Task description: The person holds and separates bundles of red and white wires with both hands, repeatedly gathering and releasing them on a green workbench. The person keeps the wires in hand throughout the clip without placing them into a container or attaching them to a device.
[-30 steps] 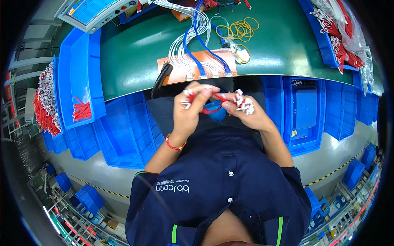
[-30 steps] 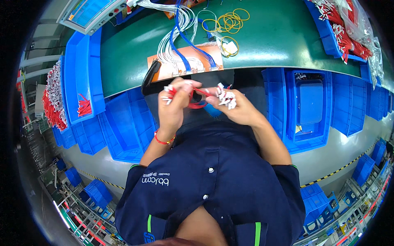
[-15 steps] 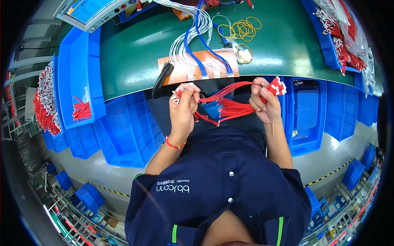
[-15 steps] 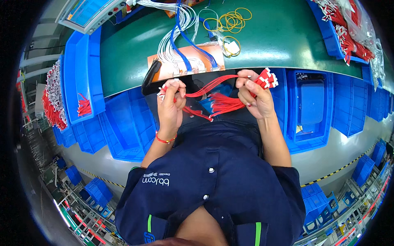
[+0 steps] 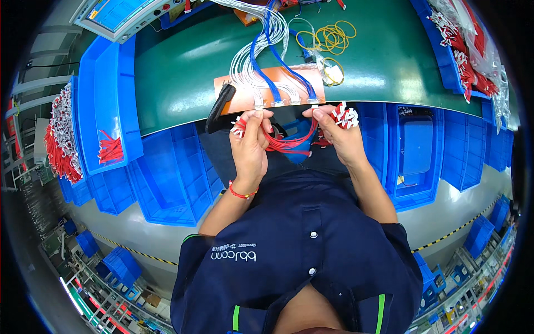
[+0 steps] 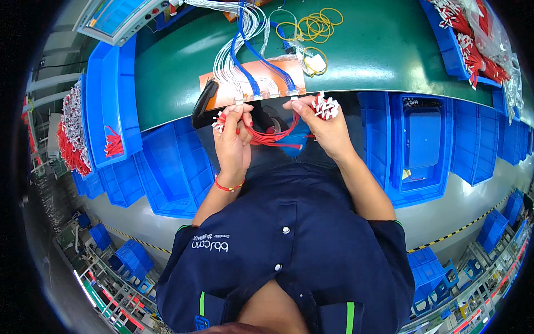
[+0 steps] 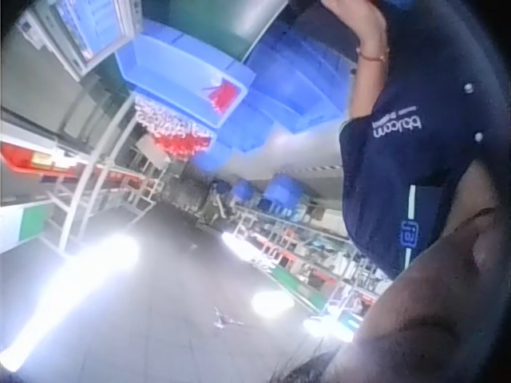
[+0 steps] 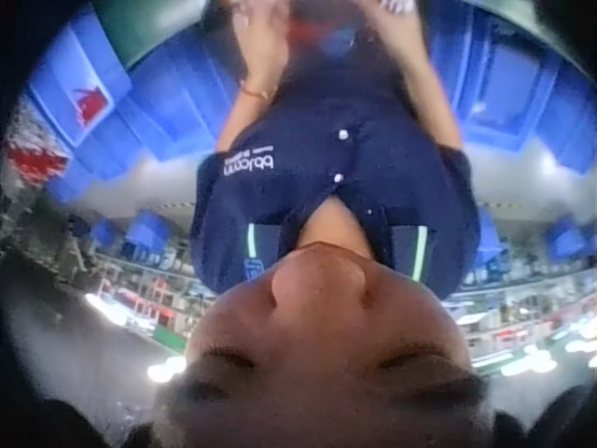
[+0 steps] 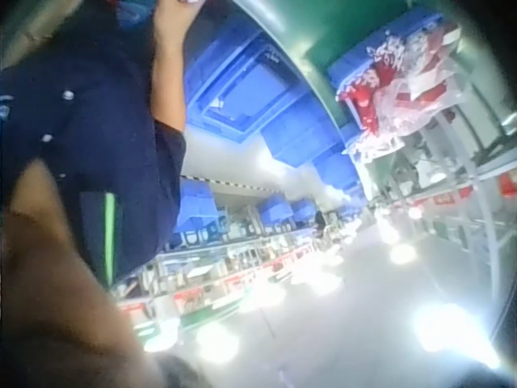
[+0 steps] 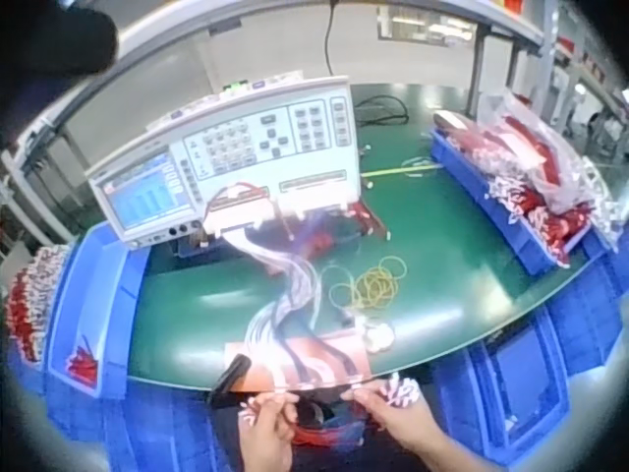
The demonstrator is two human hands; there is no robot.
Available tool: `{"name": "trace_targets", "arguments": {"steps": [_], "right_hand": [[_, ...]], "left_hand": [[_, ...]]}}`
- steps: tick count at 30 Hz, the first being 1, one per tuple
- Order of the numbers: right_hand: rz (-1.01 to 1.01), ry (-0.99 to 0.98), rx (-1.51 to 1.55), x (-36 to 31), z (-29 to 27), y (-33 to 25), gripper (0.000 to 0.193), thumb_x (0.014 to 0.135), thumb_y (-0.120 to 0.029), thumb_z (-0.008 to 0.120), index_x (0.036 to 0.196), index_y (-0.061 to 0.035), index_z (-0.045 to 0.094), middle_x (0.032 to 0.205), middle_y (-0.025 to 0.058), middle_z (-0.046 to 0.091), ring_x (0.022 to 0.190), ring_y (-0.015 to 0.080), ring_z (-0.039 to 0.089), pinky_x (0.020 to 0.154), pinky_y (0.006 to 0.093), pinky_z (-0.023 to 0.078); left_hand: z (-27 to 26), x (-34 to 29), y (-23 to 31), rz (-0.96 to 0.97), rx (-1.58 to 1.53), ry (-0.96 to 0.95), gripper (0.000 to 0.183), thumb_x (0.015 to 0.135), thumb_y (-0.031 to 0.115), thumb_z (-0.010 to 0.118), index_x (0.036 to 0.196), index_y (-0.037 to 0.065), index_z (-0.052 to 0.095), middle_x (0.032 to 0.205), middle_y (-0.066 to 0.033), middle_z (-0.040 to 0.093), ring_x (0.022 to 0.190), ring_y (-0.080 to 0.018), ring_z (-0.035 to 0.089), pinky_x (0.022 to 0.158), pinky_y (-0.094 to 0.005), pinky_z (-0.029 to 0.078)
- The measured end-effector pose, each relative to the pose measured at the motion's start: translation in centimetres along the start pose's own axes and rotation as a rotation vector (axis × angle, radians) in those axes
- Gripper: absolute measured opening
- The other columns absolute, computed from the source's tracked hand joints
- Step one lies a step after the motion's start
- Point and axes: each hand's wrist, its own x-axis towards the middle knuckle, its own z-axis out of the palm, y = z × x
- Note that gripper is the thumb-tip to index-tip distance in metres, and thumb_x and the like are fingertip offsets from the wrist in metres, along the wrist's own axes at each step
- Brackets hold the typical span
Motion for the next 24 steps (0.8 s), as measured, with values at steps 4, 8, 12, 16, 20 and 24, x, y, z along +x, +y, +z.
{"name": "trace_targets", "arguments": {"steps": [4, 8, 12, 16, 20, 24], "right_hand": [[-0.007, 0.042, -0.036, 0.3, 0.2, -0.2, 0.022, 0.098, -0.021, 0.065, 0.099, -0.0012, 0.074, 0.056, -0.0111, 0.042, 0.049, 0.0005, 0.029, 0.047, 0.0226, 0.019], [0.004, 0.087, 0.008, 0.1, 0.6, -0.2, 0.021, 0.097, -0.019, 0.066, 0.099, 0.0003, 0.074, 0.055, -0.0112, 0.042, 0.049, 0.0002, 0.029, 0.047, 0.0226, 0.018], [0.087, 0.078, 0.116, 0.0, 1.1, -1.0, 0.021, 0.096, -0.018, 0.066, 0.098, 0.0017, 0.073, 0.055, -0.0114, 0.041, 0.048, 0.0001, 0.03, 0.046, 0.0226, 0.019], [0.119, 0.074, 0.141, 0.0, 0.9, -1.0, 0.02, 0.096, -0.017, 0.066, 0.098, 0.0018, 0.073, 0.055, -0.0113, 0.041, 0.048, 0.0002, 0.03, 0.046, 0.0222, 0.02], [0.147, 0.055, 0.225, 0.1, 0.8, -0.9, 0.02, 0.096, -0.017, 0.067, 0.098, 0.0018, 0.074, 0.055, -0.0107, 0.041, 0.048, 0.0004, 0.031, 0.047, 0.0221, 0.021], [0.143, 0.049, 0.186, 0.1, 0.5, -0.9, 0.02, 0.095, -0.017, 0.067, 0.098, 0.0018, 0.074, 0.055, -0.0103, 0.041, 0.048, 0.0007, 0.031, 0.047, 0.0223, 0.022]], "left_hand": [[-0.8, 0.6, 1.3, -0.109, -0.038, -0.122, 0.025, 0.103, 0.017, 0.054, 0.106, -0.004, 0.067, 0.082, -0.0027, 0.062, 0.046, 0.0004, 0.027, 0.043, -0.0201, 0.019], [-1.7, 0.8, 2.2, -0.17, 0.118, -0.145, 0.029, 0.103, 0.02, 0.054, 0.11, -0.004, 0.067, 0.087, -0.0022, 0.065, 0.047, 0.0017, 0.028, 0.043, -0.0195, 0.019], [-1.6, 0.6, 2.2, -0.167, 0.138, -0.145, 0.029, 0.104, 0.021, 0.053, 0.11, -0.004, 0.067, 0.087, -0.0018, 0.064, 0.047, 0.0018, 0.027, 0.043, -0.0194, 0.019], [-1.5, 0.7, 1.9, -0.172, 0.117, -0.153, 0.03, 0.105, 0.021, 0.052, 0.11, -0.004, 0.067, 0.086, -0.0014, 0.064, 0.047, 0.0018, 0.027, 0.043, -0.0195, 0.019], [-1.7, 0.8, 1.7, -0.17, 0.121, -0.156, 0.03, 0.105, 0.021, 0.052, 0.11, -0.005, 0.067, 0.086, -0.0013, 0.064, 0.047, 0.0017, 0.027, 0.043, -0.0196, 0.019], [-1.7, 0.9, 2.0, -0.178, 0.129, -0.147, 0.03, 0.104, 0.02, 0.052, 0.109, -0.005, 0.067, 0.086, -0.0013, 0.064, 0.047, 0.0017, 0.027, 0.043, -0.0195, 0.019]]}}
